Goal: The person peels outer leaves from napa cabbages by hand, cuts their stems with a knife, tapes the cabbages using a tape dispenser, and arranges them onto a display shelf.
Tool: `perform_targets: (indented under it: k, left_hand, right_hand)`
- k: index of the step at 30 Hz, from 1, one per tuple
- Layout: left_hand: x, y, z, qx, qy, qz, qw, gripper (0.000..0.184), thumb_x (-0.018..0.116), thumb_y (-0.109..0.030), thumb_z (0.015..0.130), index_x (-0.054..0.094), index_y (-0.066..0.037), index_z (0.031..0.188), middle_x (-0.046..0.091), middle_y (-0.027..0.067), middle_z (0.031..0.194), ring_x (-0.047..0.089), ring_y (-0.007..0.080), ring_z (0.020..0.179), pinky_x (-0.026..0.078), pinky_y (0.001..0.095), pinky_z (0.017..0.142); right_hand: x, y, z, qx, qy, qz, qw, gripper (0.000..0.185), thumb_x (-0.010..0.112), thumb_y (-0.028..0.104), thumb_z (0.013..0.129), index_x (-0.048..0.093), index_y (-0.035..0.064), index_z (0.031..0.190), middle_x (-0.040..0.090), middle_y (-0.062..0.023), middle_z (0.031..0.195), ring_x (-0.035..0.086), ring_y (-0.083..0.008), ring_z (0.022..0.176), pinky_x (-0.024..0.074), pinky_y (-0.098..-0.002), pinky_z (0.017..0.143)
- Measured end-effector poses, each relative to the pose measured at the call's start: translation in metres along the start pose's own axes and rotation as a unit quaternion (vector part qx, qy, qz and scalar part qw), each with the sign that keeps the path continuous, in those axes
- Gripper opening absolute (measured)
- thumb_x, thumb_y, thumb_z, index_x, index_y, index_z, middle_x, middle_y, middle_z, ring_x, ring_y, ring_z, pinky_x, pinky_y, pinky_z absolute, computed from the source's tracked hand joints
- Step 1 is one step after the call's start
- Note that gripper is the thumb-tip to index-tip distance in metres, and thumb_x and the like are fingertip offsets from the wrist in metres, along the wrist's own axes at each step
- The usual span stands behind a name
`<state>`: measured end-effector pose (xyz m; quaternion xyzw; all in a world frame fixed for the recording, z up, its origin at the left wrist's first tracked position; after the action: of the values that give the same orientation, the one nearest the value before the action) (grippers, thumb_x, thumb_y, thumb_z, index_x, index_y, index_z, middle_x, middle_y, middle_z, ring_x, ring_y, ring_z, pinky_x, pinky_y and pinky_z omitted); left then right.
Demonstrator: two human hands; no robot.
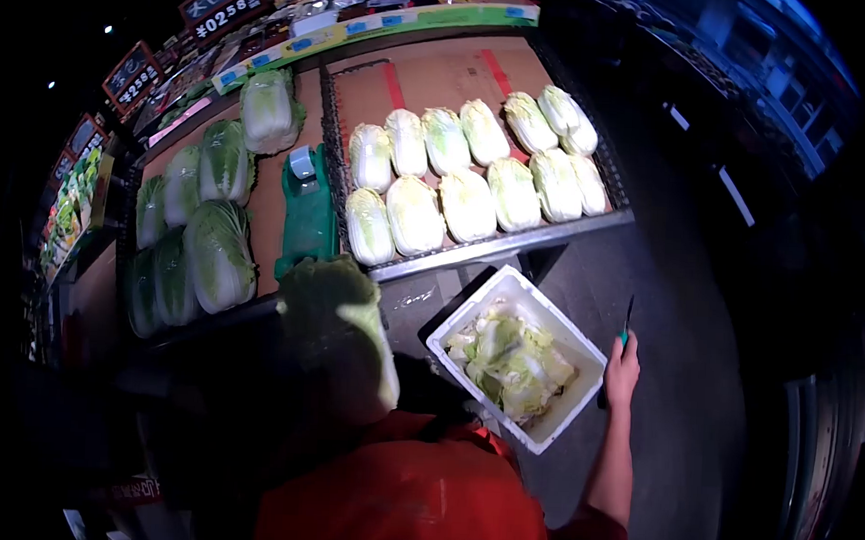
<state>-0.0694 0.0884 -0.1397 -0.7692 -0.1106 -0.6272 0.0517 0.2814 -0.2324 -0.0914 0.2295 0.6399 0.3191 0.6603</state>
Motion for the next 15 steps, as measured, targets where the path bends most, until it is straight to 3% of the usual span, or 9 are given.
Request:
perform_targets:
  k: [1, 3, 5, 9, 12, 15]
  left_hand:
    - [0.009, -0.001, -0.001, -0.016, 0.015, -0.066, 0.998, 0.061, 0.06, -0.028, 0.081, 0.038, -0.003, 0.131, 0.048, 0.0133, 0.126, 0.049, 0.024, 0.113, 0.041, 0.0401, 0.095]
    - [0.038, -0.014, -0.03, 0.075, -0.096, 0.058, 0.991, 0.042, 0.056, -0.024, 0.085, 0.048, -0.002, 0.121, 0.054, 0.0107, 0.114, 0.052, 0.0231, 0.104, 0.042, 0.0368, 0.092]
    - [0.09, -0.028, -0.046, 0.159, -0.188, 0.182, 0.952, 0.028, 0.051, -0.02, 0.09, 0.058, -0.001, 0.111, 0.06, 0.0081, 0.102, 0.056, 0.0222, 0.095, 0.043, 0.0335, 0.09]
    - [0.086, -0.044, -0.038, 0.12, -0.109, 0.267, 0.95, 0.052, 0.043, -0.04, 0.09, 0.04, -0.005, 0.129, 0.045, 0.0095, 0.126, 0.044, 0.0236, 0.116, 0.034, 0.0382, 0.101]
    - [0.084, -0.057, -0.038, 0.1, -0.088, 0.318, 0.939, 0.065, 0.037, -0.051, 0.089, 0.031, -0.008, 0.138, 0.038, 0.0104, 0.138, 0.038, 0.0245, 0.127, 0.029, 0.0408, 0.106]
    - [0.082, -0.079, -0.048, 0.112, -0.138, 0.339, 0.924, 0.069, 0.034, -0.057, 0.089, 0.03, -0.009, 0.139, 0.038, 0.0107, 0.138, 0.037, 0.0249, 0.127, 0.029, 0.0416, 0.106]
  right_hand:
    - [0.008, 0.0, 0.0, 0.003, 0.024, 0.0, 1.0, 0.042, 0.048, 0.032, 0.092, 0.048, 0.0068, 0.125, 0.062, -0.0206, 0.107, 0.061, -0.0288, 0.099, 0.0446, -0.036, 0.085]
    - [0.051, 0.022, -0.004, -0.022, 0.127, 0.063, 0.99, 0.042, 0.05, 0.028, 0.092, 0.046, 0.0053, 0.128, 0.062, -0.0174, 0.1, 0.059, -0.021, 0.086, 0.046, -0.0325, 0.078]
    - [0.078, 0.097, -0.018, -0.091, 0.156, 0.066, 0.981, 0.04, 0.054, 0.027, 0.089, 0.047, 0.0058, 0.123, 0.061, -0.0176, 0.094, 0.059, -0.0222, 0.08, 0.0465, -0.0341, 0.071]
    - [0.153, 0.217, -0.038, -0.212, 0.256, -0.01, 0.943, 0.04, 0.06, 0.031, 0.083, 0.044, 0.0081, 0.112, 0.062, -0.0231, 0.088, 0.06, -0.0406, 0.079, 0.0469, -0.044, 0.068]
    - [0.197, 0.302, -0.047, -0.336, 0.246, -0.077, 0.906, 0.039, 0.059, 0.032, 0.084, 0.046, 0.01, 0.113, 0.063, -0.0178, 0.085, 0.06, -0.0384, 0.079, 0.0463, -0.0461, 0.067]
    - [0.244, 0.36, -0.037, -0.396, 0.216, -0.084, 0.889, 0.033, 0.06, 0.029, 0.083, 0.052, 0.0101, 0.109, 0.06, -0.0134, 0.1, 0.06, -0.0356, 0.085, 0.048, -0.0445, 0.07]
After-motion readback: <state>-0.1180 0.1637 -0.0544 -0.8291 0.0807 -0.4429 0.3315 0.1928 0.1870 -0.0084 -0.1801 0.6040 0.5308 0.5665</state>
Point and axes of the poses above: each hand's wrist, its own z-axis towards the middle knuckle, its own x-axis out of the palm, y = z × x, the point moved 10 cm from there along z, towards the middle knuckle
